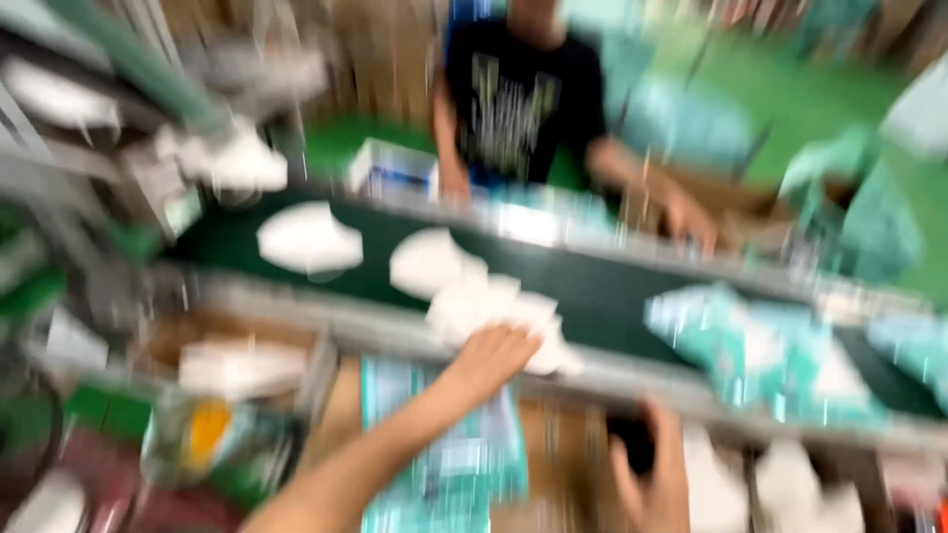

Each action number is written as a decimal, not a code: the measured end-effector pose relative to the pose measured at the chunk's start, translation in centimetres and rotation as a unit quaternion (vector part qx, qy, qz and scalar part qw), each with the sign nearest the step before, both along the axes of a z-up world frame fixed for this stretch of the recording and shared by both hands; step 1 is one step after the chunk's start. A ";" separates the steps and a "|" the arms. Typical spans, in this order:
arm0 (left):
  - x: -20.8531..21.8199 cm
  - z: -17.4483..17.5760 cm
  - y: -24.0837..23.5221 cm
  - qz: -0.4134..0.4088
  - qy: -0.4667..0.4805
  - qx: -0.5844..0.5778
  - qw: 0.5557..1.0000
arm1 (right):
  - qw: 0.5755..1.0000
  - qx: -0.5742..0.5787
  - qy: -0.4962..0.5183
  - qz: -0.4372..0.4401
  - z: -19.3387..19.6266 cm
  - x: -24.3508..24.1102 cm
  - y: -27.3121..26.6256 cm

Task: Packaging face masks into individual plastic bags at a conveyor belt.

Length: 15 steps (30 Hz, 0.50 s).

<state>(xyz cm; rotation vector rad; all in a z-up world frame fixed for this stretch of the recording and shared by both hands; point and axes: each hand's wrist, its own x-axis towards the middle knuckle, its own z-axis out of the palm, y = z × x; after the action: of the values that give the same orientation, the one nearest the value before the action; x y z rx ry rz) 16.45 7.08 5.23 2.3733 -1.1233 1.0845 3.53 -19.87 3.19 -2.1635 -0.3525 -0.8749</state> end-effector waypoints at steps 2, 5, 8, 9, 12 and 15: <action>-4.7 0.6 -1.0 -0.012 0.013 -0.003 1.000 | 0.998 -0.010 0.057 -0.012 3.3 -4.5 2.8; -5.7 1.8 -3.5 -0.090 -0.009 -0.017 0.996 | 0.999 -0.005 0.036 -0.030 5.6 -4.4 3.3; -9.5 2.9 -6.0 -0.208 0.031 -0.027 0.977 | 0.998 -0.060 -0.022 -0.014 5.0 -3.8 0.9; -11.9 3.1 -6.6 -0.251 0.054 -0.033 0.966 | 0.990 -0.133 -0.050 0.016 4.3 -4.4 -0.1; -13.2 9.2 -6.3 -0.317 0.206 -0.056 0.924 | 0.996 -0.037 0.018 0.085 -3.8 -3.7 -5.1; -7.5 9.6 -3.4 -0.313 0.197 -0.214 0.904 | 0.997 -0.036 0.030 0.065 -16.9 -5.3 -12.8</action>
<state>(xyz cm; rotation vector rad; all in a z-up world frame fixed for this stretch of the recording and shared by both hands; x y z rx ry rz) 8.96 3.69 14.83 1.6066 -1.2090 0.5199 -1.73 -32.67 -13.74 -2.2008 -0.4952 -0.7343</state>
